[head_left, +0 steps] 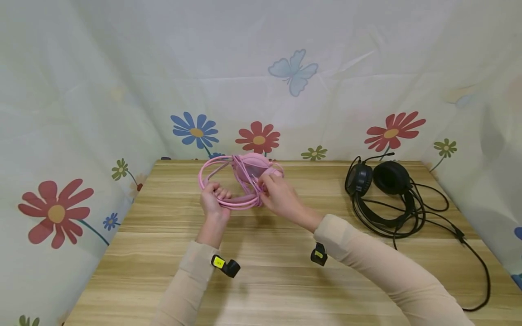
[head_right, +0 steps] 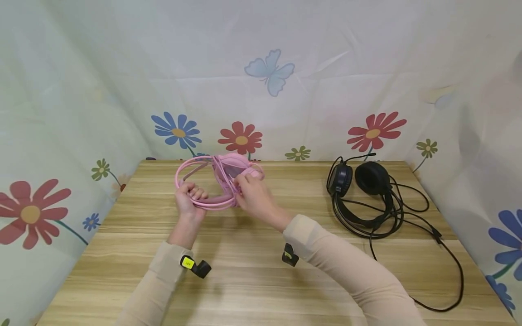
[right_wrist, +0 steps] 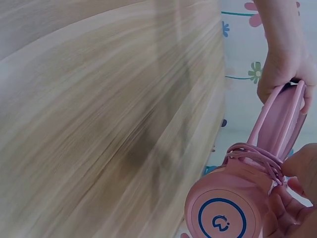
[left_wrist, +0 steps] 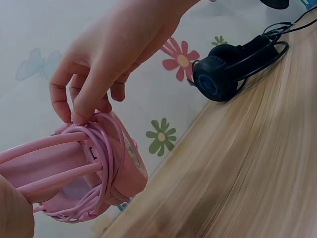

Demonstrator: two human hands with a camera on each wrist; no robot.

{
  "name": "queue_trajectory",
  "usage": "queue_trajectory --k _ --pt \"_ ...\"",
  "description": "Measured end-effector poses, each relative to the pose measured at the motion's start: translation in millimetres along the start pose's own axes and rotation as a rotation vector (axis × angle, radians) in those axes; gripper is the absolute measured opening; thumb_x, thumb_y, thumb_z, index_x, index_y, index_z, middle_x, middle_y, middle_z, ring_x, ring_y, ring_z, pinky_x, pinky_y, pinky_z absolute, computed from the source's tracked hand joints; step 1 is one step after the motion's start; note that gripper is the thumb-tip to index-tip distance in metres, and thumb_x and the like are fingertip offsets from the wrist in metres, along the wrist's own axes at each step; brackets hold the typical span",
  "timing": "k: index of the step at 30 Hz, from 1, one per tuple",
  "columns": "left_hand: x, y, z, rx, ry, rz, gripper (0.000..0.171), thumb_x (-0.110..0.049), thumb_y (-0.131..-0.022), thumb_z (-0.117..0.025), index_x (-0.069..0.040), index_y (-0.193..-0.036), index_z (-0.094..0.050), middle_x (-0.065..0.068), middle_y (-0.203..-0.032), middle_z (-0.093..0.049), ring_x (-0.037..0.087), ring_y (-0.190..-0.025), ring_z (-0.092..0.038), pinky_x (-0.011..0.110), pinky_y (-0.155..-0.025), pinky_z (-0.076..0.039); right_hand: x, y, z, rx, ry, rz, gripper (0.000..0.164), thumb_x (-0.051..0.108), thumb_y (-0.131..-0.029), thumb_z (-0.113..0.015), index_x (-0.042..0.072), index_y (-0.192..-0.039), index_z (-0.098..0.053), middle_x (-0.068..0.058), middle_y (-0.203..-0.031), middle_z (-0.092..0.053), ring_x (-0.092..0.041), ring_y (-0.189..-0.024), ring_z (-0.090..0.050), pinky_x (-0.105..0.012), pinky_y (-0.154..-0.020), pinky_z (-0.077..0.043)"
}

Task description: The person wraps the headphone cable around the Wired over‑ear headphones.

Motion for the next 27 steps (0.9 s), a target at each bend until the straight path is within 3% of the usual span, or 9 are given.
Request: queue_trajectory --k 13,27 --pt "-14.1 -6.0 17.9 -0.057 -0.022 -0.023 0.026 0.002 -0.084 -0.031 -0.014 -0.063 -0.031 -0.007 -0.048 -0.028 0.005 -0.038 -0.026 0.017 -0.041 -0.025 4 -8 -22 0.039 -0.097 -0.045 0.019 0.005 -0.077 -0.068 0.004 -0.092 -0.056 -0.005 -0.081 -0.054 -0.015 -0.072 -0.051 -0.024 -0.062 -0.045" --pt "-24.6 -20.8 41.8 -0.106 -0.044 -0.061 0.029 0.003 -0.085 -0.032 -0.013 -0.061 -0.031 -0.006 -0.048 -0.028 0.005 -0.038 -0.025 0.018 -0.041 -0.023 -7 -1 -51 0.211 -0.325 -0.14 0.014 0.007 -0.083 -0.061 0.001 -0.095 -0.056 -0.011 -0.091 -0.059 -0.024 -0.084 -0.061 -0.025 -0.071 -0.051"
Point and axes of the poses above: each hand's wrist, its own y-axis away from the middle knuckle, its own z-axis out of the back of the hand, x = y × z, the point moved 8 cm from there along -y, towards the middle knuckle
